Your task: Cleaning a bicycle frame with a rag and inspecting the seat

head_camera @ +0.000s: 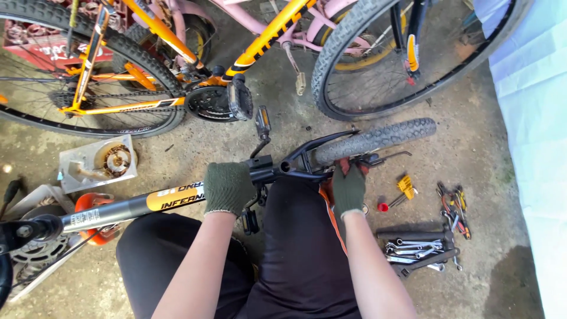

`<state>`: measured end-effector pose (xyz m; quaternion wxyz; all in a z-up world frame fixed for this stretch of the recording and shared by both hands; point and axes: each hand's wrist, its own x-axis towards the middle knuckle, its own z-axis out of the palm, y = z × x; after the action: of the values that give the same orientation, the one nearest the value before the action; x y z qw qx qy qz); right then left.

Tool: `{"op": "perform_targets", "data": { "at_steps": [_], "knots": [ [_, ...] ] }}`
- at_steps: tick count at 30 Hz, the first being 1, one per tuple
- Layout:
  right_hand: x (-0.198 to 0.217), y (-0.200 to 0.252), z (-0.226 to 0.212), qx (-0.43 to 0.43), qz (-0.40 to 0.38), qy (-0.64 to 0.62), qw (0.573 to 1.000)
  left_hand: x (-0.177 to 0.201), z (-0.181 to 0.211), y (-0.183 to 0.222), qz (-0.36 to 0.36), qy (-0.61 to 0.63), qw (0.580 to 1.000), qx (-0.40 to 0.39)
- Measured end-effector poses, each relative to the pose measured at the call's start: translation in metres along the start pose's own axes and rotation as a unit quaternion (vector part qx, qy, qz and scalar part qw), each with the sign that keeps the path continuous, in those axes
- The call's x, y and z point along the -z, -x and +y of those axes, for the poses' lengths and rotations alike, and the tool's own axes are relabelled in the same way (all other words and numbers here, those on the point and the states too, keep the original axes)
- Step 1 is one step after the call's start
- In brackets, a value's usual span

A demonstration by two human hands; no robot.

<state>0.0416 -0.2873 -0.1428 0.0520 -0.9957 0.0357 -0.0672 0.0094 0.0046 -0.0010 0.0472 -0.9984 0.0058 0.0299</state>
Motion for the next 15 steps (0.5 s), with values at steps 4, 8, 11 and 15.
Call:
{"op": "perform_targets", "data": {
  "at_steps": [4,8,11,15],
  "knots": [
    [0.038,0.017,-0.034,-0.061,-0.043,-0.353,0.932,-0.002,0.0,-0.003,-0.007,0.001,1.0,0.004],
    [0.075,0.025,-0.058,0.022,-0.021,-0.365,0.931,-0.003,-0.001,-0.004,-0.011,0.002,1.0,0.003],
    [0.073,0.027,-0.056,-0.116,-0.141,-0.434,0.882,-0.003,-0.002,-0.004,-0.007,0.003,1.0,0.003],
    [0.172,-0.01,-0.096,0.009,-0.028,-0.406,0.913,-0.002,-0.003,-0.005,-0.005,0.007,1.0,0.008]
  ]
}}
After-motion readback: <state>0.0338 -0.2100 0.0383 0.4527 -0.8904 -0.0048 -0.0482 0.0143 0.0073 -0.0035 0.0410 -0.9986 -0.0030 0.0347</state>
